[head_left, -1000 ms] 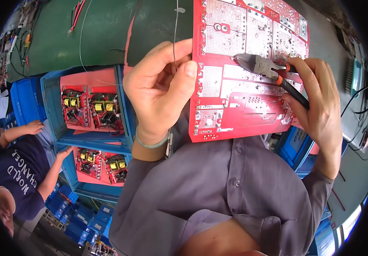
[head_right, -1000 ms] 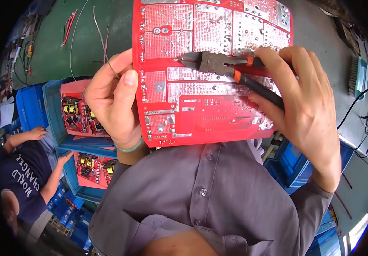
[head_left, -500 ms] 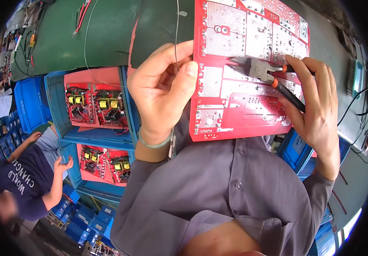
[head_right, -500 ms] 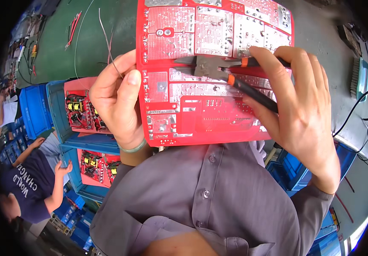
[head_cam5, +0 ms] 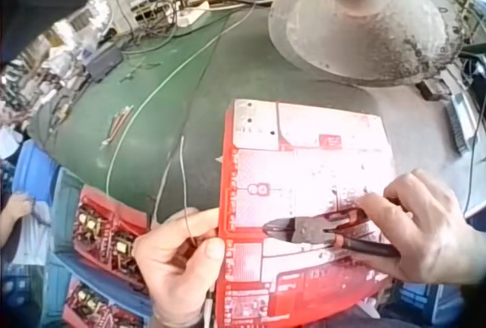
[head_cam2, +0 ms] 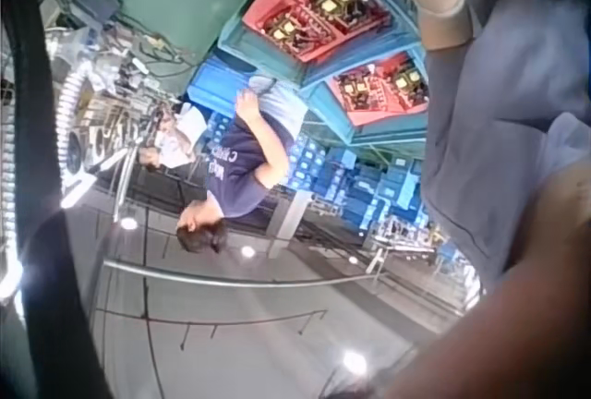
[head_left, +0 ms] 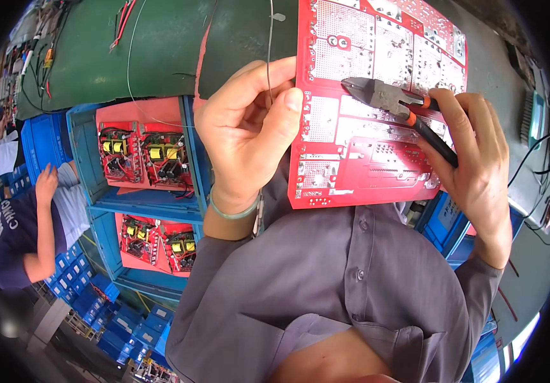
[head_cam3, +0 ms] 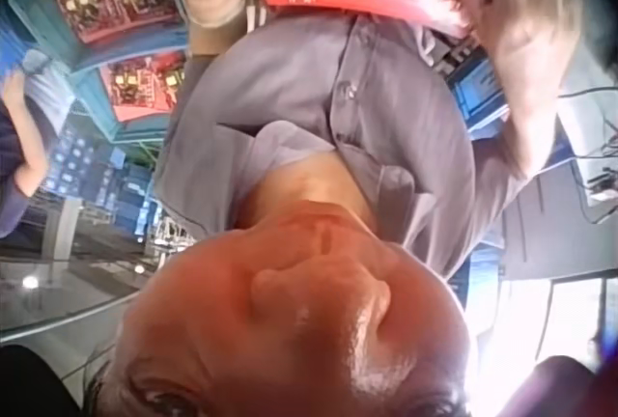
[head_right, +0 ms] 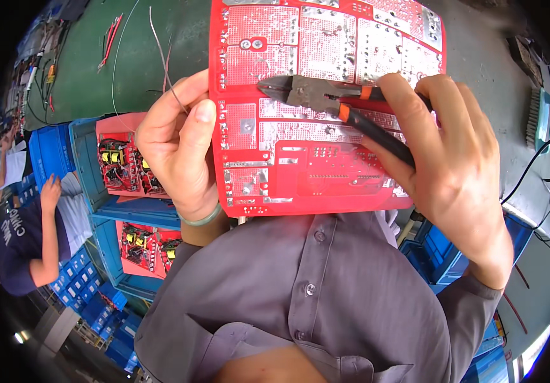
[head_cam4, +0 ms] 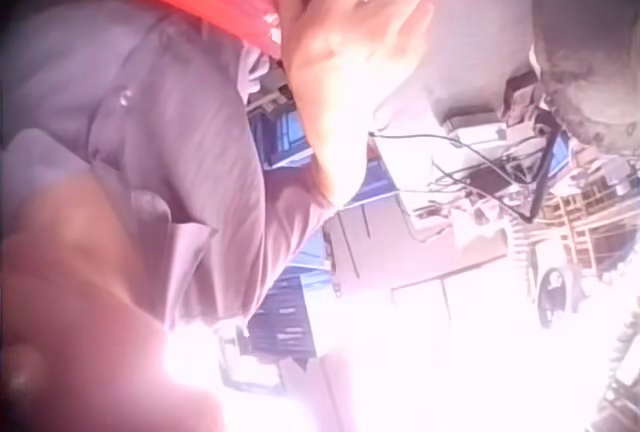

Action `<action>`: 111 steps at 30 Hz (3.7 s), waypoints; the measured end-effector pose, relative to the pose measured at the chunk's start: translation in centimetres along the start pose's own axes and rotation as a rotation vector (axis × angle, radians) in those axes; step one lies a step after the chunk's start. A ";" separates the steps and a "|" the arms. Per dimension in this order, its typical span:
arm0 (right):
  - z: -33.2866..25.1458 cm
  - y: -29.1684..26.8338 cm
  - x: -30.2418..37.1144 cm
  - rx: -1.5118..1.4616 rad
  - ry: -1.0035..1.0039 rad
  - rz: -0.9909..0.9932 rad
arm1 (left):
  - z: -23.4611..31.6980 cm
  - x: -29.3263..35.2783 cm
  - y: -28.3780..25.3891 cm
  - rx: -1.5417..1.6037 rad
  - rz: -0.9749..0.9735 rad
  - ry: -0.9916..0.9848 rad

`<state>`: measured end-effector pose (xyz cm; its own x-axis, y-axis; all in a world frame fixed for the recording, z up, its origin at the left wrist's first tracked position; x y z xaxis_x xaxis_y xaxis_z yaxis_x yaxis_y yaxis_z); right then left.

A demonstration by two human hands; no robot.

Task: Soldering components onto a printed circuit board and trimming excess leads.

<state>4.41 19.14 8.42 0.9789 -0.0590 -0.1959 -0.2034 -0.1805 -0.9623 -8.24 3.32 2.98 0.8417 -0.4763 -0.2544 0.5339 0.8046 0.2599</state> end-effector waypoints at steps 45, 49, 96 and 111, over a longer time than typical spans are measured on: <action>0.0 -0.9 0.4 0.218 0.083 0.049 | 0.3 -0.3 0.0 -0.010 0.105 -0.051; 0.4 -0.9 0.5 0.213 0.110 -0.034 | 0.4 -0.2 0.0 -0.012 0.075 -0.018; 1.8 -1.0 0.9 0.087 0.185 0.093 | -0.3 -0.2 -0.7 0.023 0.098 -0.029; 5.6 -4.8 6.4 -0.958 0.378 0.257 | 0.3 -5.6 -4.2 -0.860 0.088 0.298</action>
<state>11.75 25.11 10.79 0.8672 -0.4772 -0.1423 -0.4966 -0.8078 -0.3175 -15.18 2.52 3.55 0.7572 -0.3855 -0.5272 0.1238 0.8773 -0.4638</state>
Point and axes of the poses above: each hand's wrist, its own x-axis away from the middle knuckle, its own y-axis out of the palm, z = x × y, the point moved 10 cm from there along -x, towards the middle knuckle, and after that the axes turned 4 degrees about z, right-handed, at the moved point
